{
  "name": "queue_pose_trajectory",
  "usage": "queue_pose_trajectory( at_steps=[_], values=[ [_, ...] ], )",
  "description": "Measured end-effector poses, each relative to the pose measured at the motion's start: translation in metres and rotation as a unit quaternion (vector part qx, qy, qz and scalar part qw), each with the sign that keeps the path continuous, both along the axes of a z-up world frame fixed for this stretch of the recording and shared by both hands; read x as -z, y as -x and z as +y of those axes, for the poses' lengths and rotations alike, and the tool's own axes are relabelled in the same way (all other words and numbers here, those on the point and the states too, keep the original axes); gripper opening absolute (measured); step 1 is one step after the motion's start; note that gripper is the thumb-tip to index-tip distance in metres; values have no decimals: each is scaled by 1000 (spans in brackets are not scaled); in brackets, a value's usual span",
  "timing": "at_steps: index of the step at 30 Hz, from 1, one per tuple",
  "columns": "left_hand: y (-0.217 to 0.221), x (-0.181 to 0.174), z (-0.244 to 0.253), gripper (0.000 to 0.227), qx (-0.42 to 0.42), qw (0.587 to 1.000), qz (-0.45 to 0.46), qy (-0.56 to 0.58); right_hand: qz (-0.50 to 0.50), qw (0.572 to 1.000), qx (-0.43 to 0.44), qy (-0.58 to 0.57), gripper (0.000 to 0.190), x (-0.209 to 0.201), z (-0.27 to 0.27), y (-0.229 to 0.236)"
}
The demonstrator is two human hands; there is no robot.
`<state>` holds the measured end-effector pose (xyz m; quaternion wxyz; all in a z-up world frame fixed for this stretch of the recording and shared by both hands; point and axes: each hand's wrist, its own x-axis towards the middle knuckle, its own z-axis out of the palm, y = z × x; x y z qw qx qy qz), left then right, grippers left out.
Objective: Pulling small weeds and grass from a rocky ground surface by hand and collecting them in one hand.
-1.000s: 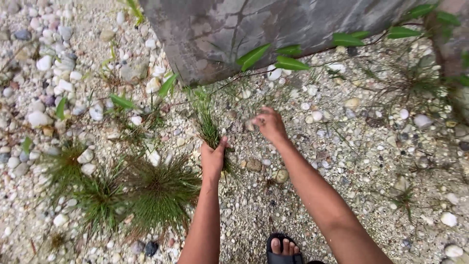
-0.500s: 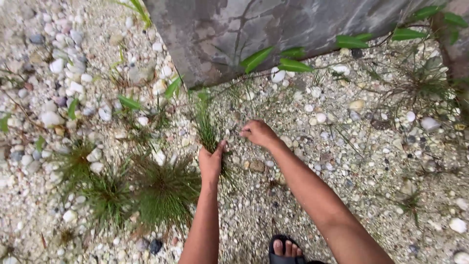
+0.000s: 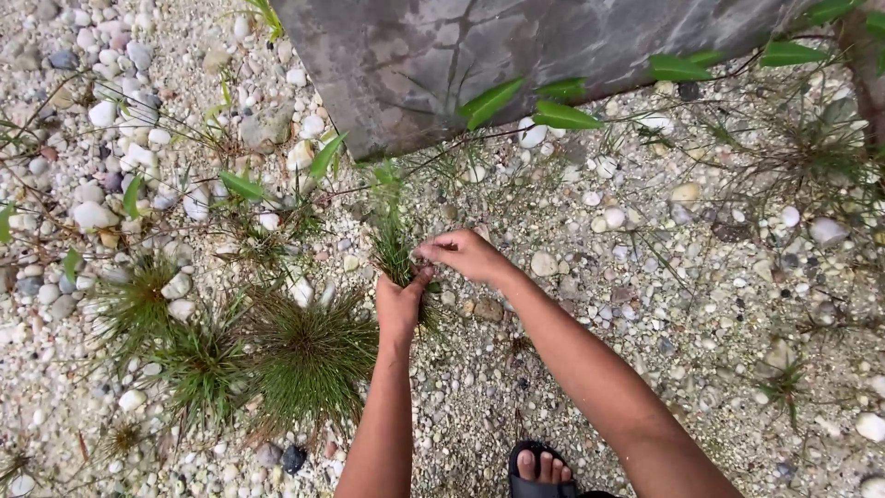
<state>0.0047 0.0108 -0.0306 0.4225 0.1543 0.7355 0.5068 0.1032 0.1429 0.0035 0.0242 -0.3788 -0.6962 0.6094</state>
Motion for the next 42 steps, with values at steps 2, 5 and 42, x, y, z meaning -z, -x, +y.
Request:
queue_pose_trajectory(
  at_steps=[2,5,42],
  values=[
    [6,-14,-3,42,-12,1000,-10,26,0,998,42,-42,35,7,13,4],
    [12,-1,-14,48,-56,997,-21,42,-32,984,109,-135,27,40,38,6],
    [6,36,10,39,67,993,18,-94,78,982,149,82,31,27,-12,-41]
  ],
)
